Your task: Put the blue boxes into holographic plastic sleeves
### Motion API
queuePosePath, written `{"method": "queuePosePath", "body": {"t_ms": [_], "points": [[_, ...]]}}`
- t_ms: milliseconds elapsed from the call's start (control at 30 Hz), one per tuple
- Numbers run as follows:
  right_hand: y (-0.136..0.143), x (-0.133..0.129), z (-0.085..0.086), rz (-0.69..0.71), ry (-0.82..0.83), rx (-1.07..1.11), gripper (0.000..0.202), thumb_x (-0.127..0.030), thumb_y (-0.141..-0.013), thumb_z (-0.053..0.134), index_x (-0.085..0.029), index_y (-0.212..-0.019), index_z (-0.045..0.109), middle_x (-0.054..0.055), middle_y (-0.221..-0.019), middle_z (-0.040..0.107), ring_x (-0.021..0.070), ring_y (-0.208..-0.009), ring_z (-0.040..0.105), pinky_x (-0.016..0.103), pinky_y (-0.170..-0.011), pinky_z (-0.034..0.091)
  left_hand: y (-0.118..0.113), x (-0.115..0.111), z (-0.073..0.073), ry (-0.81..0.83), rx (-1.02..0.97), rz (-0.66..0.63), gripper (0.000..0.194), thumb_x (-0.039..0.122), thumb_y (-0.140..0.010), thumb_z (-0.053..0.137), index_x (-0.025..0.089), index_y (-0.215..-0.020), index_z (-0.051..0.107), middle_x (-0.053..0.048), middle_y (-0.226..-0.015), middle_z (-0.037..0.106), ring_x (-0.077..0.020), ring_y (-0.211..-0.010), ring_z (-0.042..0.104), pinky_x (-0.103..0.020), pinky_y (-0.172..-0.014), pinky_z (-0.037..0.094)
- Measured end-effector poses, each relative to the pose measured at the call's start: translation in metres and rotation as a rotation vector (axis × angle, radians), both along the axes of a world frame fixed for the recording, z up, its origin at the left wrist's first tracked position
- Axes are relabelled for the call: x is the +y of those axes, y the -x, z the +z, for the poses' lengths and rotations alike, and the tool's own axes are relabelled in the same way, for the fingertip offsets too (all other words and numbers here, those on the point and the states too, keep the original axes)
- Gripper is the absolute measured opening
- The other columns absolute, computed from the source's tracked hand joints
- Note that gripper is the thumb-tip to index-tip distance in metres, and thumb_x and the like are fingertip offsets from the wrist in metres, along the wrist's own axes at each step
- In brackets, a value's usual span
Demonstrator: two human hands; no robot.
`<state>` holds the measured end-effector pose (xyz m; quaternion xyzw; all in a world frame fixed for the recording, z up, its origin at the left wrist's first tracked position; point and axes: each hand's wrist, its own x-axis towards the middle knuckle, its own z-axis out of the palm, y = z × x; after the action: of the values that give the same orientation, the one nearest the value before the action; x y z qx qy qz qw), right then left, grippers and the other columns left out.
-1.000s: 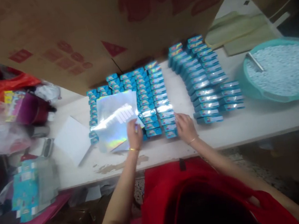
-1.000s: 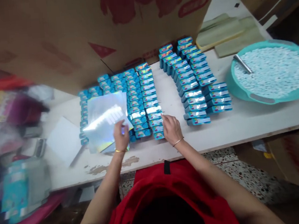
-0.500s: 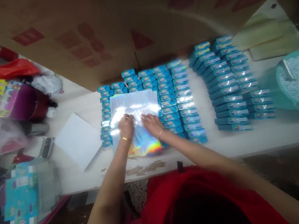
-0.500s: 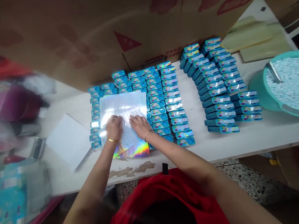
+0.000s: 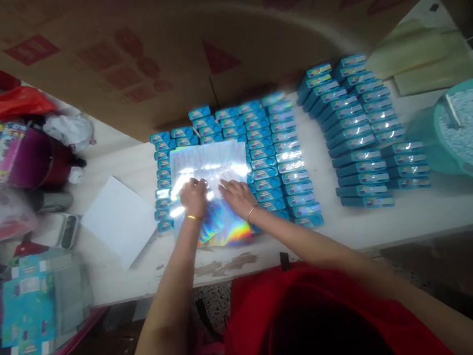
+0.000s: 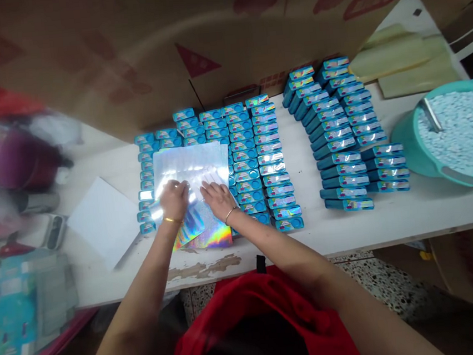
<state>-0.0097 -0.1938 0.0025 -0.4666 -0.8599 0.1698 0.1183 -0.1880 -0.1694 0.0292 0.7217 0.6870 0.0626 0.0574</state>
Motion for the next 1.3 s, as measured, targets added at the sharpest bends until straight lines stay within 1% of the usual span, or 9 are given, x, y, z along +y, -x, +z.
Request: {"method": "queuePosePath", "body": {"t_ms": [200, 333, 500, 633, 767, 967, 1100, 1200, 1300], "points": [[-0.001, -0.001, 0.001, -0.003, 0.03, 0.026, 0.04, -0.025, -0.097, 0.039, -0.017, -0.135, 0.047, 0.01, -0.147, 0.042, 0.0266, -0.123, 0.04, 0.042, -0.095, 0.033, 0.0, -0.01, 0.006, -0.043, -0.027, -0.086, 0.024, 0.025, -0.092, 0.043, 0.021, -0.093, 0.066, -0.011, -0.099, 0.062, -0.0235, -0.084, 0.053, -0.036, -0.073, 0.038], [-0.001, 0.004, 0.005, -0.022, 0.12, 0.105, 0.04, -0.022, -0.095, 0.043, -0.018, -0.134, 0.05, 0.01, -0.146, 0.044, 0.0276, -0.124, 0.04, 0.044, -0.097, 0.034, -0.012, -0.042, 0.029, -0.152, -0.24, -0.1, 0.016, 0.025, -0.09, 0.048, 0.018, -0.089, 0.061, -0.01, -0.095, 0.063, -0.0223, -0.089, 0.055, -0.037, -0.083, 0.04], [-0.015, 0.003, 0.033, -0.191, 0.332, 0.566, 0.034, -0.032, -0.096, 0.041, -0.017, -0.12, 0.061, 0.01, -0.129, 0.059, 0.0238, -0.118, 0.048, 0.041, -0.102, 0.035, -0.053, -0.091, 0.081, -0.305, -0.767, 0.354, 0.015, 0.031, -0.081, 0.065, 0.018, -0.084, 0.058, -0.002, -0.081, 0.061, -0.0153, -0.078, 0.058, -0.031, -0.08, 0.044], [-0.042, -0.031, 0.058, -0.362, 0.755, 1.046, 0.043, -0.057, -0.09, 0.045, -0.02, -0.102, 0.065, 0.005, -0.1, 0.067, 0.0195, -0.098, 0.06, 0.035, -0.09, 0.045, -0.093, -0.111, 0.1, -0.195, -1.309, 0.659, 0.023, 0.033, -0.074, 0.072, 0.018, -0.08, 0.056, 0.002, -0.072, 0.059, -0.0119, -0.071, 0.06, -0.026, -0.073, 0.047], [-0.08, -0.077, 0.068, -0.569, 0.98, 1.198, 0.042, -0.059, -0.068, 0.07, -0.02, -0.08, 0.061, -0.001, -0.072, 0.063, 0.0149, -0.071, 0.059, 0.03, -0.074, 0.047, -0.133, -0.128, 0.088, -0.031, -1.463, 0.724, 0.023, 0.032, -0.068, 0.075, 0.018, -0.075, 0.058, 0.004, -0.066, 0.058, -0.0088, -0.065, 0.056, -0.022, -0.069, 0.045], [-0.167, -0.115, 0.069, -0.833, 0.684, 1.038, 0.041, -0.06, -0.068, 0.067, -0.02, -0.071, 0.058, -0.002, -0.063, 0.057, 0.0143, -0.064, 0.053, 0.029, -0.067, 0.044, -0.203, -0.148, 0.051, 0.187, -1.458, 0.719, 0.025, 0.033, -0.063, 0.077, 0.017, -0.07, 0.059, 0.003, -0.065, 0.06, -0.0106, -0.065, 0.057, -0.025, -0.069, 0.046], [-0.217, -0.123, 0.064, -1.066, 0.579, 0.937, 0.054, -0.07, -0.073, 0.053, -0.018, -0.084, 0.064, 0.005, -0.08, 0.065, 0.0167, -0.072, 0.055, 0.029, -0.066, 0.044, -0.243, -0.148, 0.052, 0.225, -1.504, 0.674, 0.025, 0.034, -0.063, 0.076, 0.018, -0.071, 0.059, 0.003, -0.065, 0.06, -0.0111, -0.064, 0.057, -0.026, -0.069, 0.046], [-0.235, -0.128, 0.06, -1.015, 0.772, 0.899, 0.06, -0.072, -0.078, 0.043, -0.017, -0.086, 0.067, 0.008, -0.087, 0.068, 0.0177, -0.074, 0.056, 0.027, -0.06, 0.041, -0.261, -0.148, 0.056, 0.267, -1.522, 0.629, 0.023, 0.035, -0.066, 0.075, 0.018, -0.073, 0.06, 0.002, -0.065, 0.061, -0.0115, -0.064, 0.058, -0.026, -0.069, 0.046], [-0.239, -0.134, 0.057, -0.932, 0.796, 0.947, 0.044, -0.062, -0.073, 0.058, -0.018, -0.075, 0.064, 0.003, -0.074, 0.064, 0.0162, -0.07, 0.055, 0.027, -0.062, 0.04, -0.27, -0.151, 0.048, 0.31, -1.499, 0.654, 0.023, 0.035, -0.066, 0.074, 0.018, -0.073, 0.06, 0.002, -0.065, 0.061, -0.0119, -0.064, 0.058, -0.026, -0.069, 0.045]]}}
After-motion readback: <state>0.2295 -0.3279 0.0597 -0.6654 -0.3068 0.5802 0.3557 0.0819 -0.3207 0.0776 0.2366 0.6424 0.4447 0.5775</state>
